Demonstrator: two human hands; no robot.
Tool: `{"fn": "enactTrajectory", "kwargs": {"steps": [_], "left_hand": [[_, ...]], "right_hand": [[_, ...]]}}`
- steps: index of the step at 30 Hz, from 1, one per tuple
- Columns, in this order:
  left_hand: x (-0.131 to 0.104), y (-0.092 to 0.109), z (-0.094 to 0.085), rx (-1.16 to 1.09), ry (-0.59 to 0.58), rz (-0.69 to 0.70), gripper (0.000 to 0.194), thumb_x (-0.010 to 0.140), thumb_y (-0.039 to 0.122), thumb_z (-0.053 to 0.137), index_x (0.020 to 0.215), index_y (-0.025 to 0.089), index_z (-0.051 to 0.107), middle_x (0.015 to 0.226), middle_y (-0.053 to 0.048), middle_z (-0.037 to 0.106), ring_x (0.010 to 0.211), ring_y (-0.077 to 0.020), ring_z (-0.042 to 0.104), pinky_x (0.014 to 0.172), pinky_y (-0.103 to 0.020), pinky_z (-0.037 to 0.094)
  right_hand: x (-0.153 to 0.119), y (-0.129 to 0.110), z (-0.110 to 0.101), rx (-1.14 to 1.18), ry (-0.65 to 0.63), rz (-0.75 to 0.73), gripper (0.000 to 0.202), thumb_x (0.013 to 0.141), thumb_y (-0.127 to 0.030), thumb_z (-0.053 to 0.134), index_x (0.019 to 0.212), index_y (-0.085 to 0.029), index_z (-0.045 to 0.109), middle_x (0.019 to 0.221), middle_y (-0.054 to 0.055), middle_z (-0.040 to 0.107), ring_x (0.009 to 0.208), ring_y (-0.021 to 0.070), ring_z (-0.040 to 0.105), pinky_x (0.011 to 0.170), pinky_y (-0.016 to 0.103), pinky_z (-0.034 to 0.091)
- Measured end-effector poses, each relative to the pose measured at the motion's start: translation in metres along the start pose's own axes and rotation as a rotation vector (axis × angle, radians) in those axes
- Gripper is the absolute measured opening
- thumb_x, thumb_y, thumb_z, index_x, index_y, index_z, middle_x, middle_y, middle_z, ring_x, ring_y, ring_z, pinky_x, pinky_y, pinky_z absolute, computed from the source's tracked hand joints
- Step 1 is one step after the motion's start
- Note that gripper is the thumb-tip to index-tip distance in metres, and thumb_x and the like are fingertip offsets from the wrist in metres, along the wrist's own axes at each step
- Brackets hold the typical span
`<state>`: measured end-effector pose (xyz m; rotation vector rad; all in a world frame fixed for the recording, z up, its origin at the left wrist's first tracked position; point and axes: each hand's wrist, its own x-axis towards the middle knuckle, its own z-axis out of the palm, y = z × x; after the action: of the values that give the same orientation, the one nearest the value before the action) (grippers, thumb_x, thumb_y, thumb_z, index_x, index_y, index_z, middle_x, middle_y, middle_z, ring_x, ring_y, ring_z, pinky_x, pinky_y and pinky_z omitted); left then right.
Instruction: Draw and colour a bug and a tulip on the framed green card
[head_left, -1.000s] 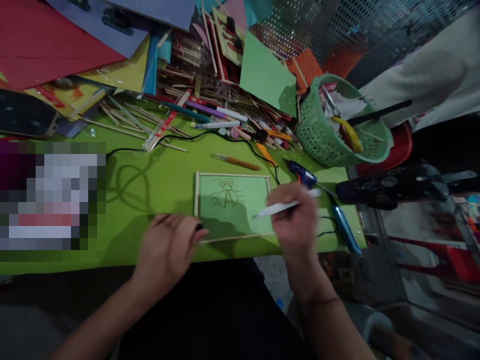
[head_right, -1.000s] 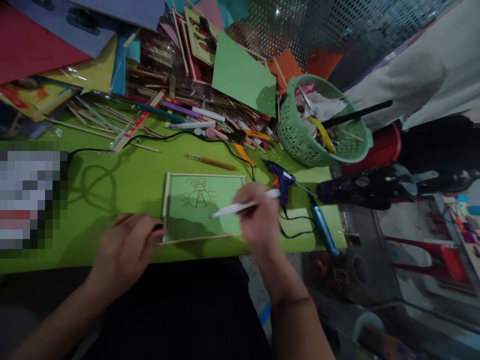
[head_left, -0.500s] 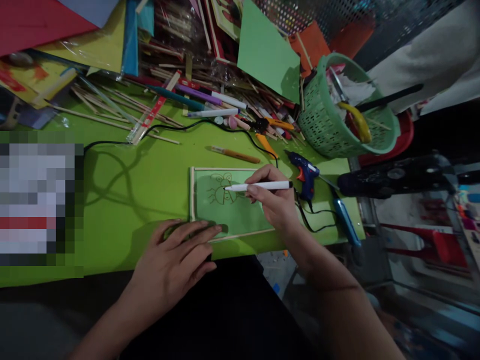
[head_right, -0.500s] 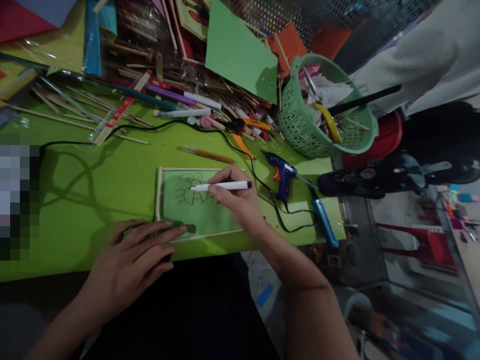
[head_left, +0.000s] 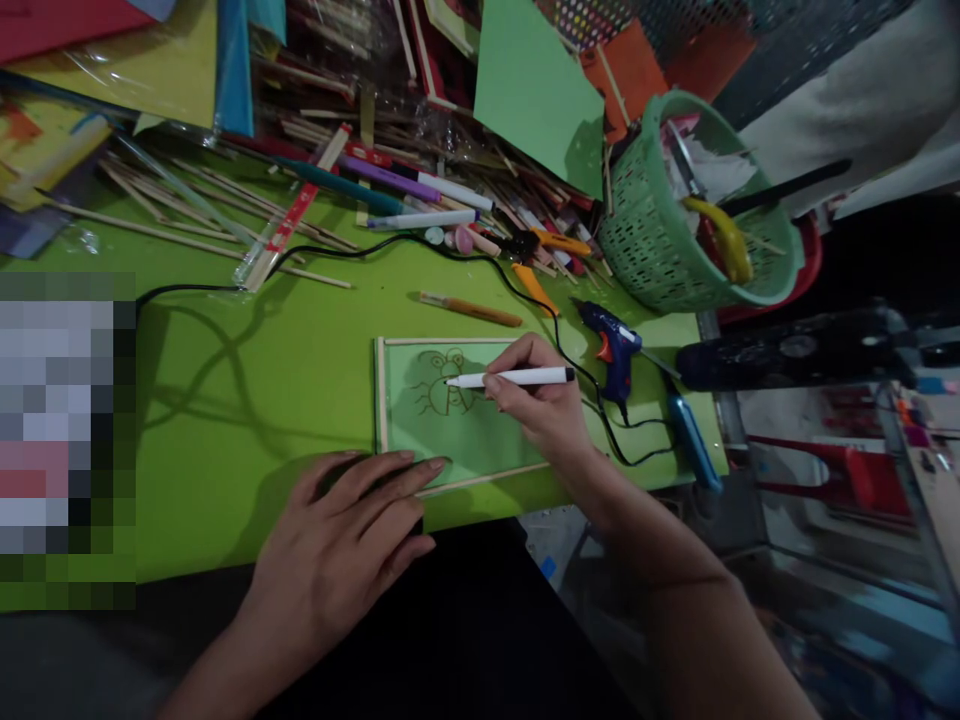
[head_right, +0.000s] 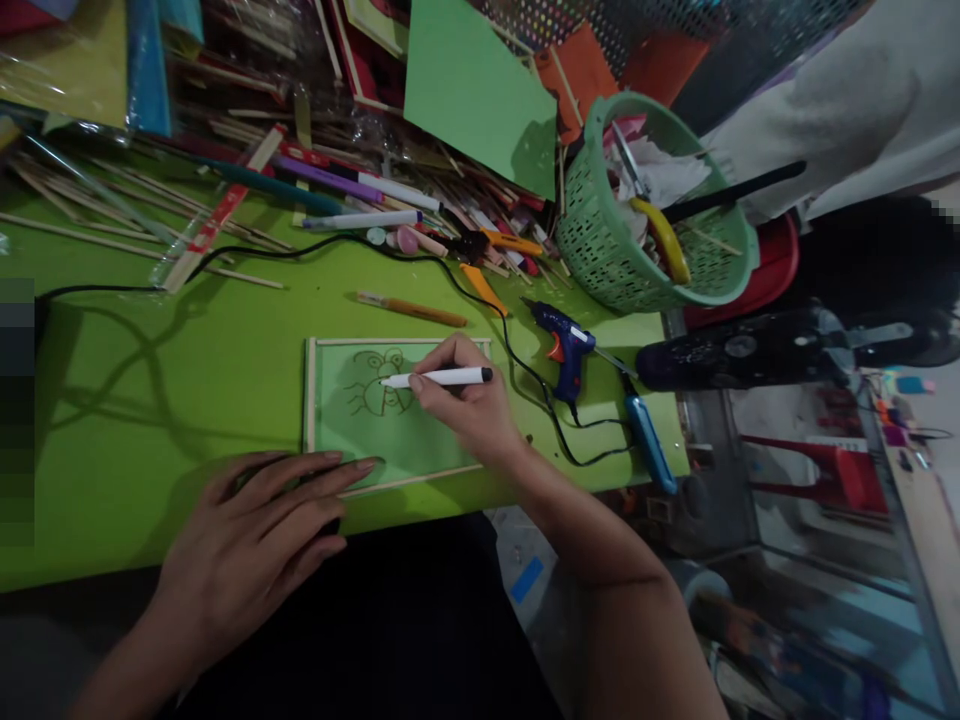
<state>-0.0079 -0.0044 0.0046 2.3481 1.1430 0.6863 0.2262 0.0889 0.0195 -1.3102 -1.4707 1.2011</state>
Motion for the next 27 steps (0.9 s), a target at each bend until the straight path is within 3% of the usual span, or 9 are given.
{"fn": "enactTrajectory", "kwargs": {"steps": [9,16,22,27], "left_hand": [[-0.0002,0.0014,-0.0003,-0.008,-0.001,-0.015,0.008,0.096,0.032,0.060,0.096,0.026,0.065,0.133,0.009,0.068,0.117,-0.0225,0.061,0.097,-0.043,0.035],[-0.0019,0.0011,-0.0004,0.015,-0.024,-0.022,0.015,0.097,0.033,0.059,0.106,0.028,0.068,0.131,0.005,0.070,0.118,-0.0221,0.062,0.098,-0.042,0.036],[-0.0012,0.0015,-0.0006,0.004,-0.008,-0.017,0.010,0.096,0.033,0.060,0.098,0.027,0.068,0.132,0.007,0.069,0.118,-0.0215,0.061,0.097,-0.042,0.036],[-0.0009,0.0011,-0.0007,0.011,-0.012,-0.006,0.012,0.096,0.033,0.060,0.103,0.027,0.068,0.135,0.008,0.067,0.118,-0.0222,0.061,0.096,-0.043,0.037]], "right_hand": [[-0.0003,-0.0036,0.0009,-0.045,-0.011,-0.010,0.014,0.082,-0.029,0.074,0.084,-0.021,0.063,0.069,-0.005,0.057,0.056,0.0085,0.047,0.050,0.023,0.033],[-0.0015,-0.0067,0.0014,-0.112,-0.012,-0.015,0.012,0.082,-0.028,0.073,0.084,-0.021,0.063,0.070,-0.004,0.058,0.058,0.0093,0.047,0.050,0.023,0.035],[-0.0011,-0.0087,0.0022,-0.141,-0.018,-0.040,0.011,0.082,-0.025,0.073,0.083,-0.021,0.063,0.070,-0.004,0.060,0.057,0.0088,0.048,0.050,0.022,0.035],[-0.0006,-0.0084,0.0019,-0.153,-0.027,-0.042,0.011,0.083,-0.026,0.073,0.083,-0.021,0.063,0.070,-0.004,0.061,0.058,0.0091,0.049,0.050,0.022,0.036]]}}
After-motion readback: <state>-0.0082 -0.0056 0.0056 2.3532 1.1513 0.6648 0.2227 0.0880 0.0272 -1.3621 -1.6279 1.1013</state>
